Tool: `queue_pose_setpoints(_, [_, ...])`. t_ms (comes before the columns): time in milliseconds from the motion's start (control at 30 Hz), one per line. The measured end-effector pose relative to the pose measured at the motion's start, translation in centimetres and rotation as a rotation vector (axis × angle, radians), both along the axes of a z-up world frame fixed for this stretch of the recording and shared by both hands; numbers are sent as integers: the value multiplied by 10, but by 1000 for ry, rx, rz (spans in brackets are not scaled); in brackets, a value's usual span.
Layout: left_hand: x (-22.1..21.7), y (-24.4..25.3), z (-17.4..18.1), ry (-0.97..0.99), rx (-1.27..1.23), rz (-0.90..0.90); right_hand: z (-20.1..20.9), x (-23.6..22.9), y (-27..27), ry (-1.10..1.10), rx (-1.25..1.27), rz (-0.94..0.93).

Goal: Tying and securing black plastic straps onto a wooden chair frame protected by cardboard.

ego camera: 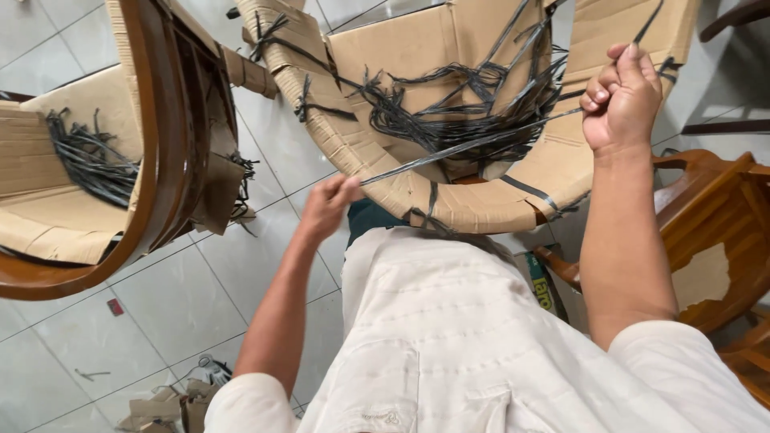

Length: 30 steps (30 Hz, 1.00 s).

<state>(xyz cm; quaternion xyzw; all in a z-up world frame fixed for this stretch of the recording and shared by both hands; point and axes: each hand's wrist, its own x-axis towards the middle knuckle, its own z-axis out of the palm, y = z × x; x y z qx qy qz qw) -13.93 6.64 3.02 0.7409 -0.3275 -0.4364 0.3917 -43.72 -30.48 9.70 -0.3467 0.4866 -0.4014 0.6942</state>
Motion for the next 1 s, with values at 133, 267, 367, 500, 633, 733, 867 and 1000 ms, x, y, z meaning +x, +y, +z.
queue_pose_setpoints(133, [24, 41, -9, -93, 134, 96, 20, 4, -1, 113, -144, 137])
queue_pose_setpoints(267, [42, 58, -22, -194, 169, 480, 31, 12, 4, 200, -243, 213])
queue_pose_setpoints(367, [42, 44, -13, -321, 25, 686, 45, 20, 15, 242, -299, 290])
queue_pose_setpoints(500, [3, -19, 66, -232, -138, 403, 89, 50, 58, 526, -322, 562])
queue_pose_setpoints(633, [-44, -83, 97, 286, -167, 246, 85, 73, 95, 562, -341, 907])
queue_pose_setpoints(733, [-63, -111, 77, 678, -368, 392, 58, 81, 116, 387, -582, 1020])
queue_pose_setpoints(867, [-62, -114, 65, 670, -469, 559, 40, 77, 124, 411, -560, 1079])
queue_pose_setpoints(1000, [-53, -104, 48, 703, -419, 712, 28, 70, 122, 399, -501, 1063])
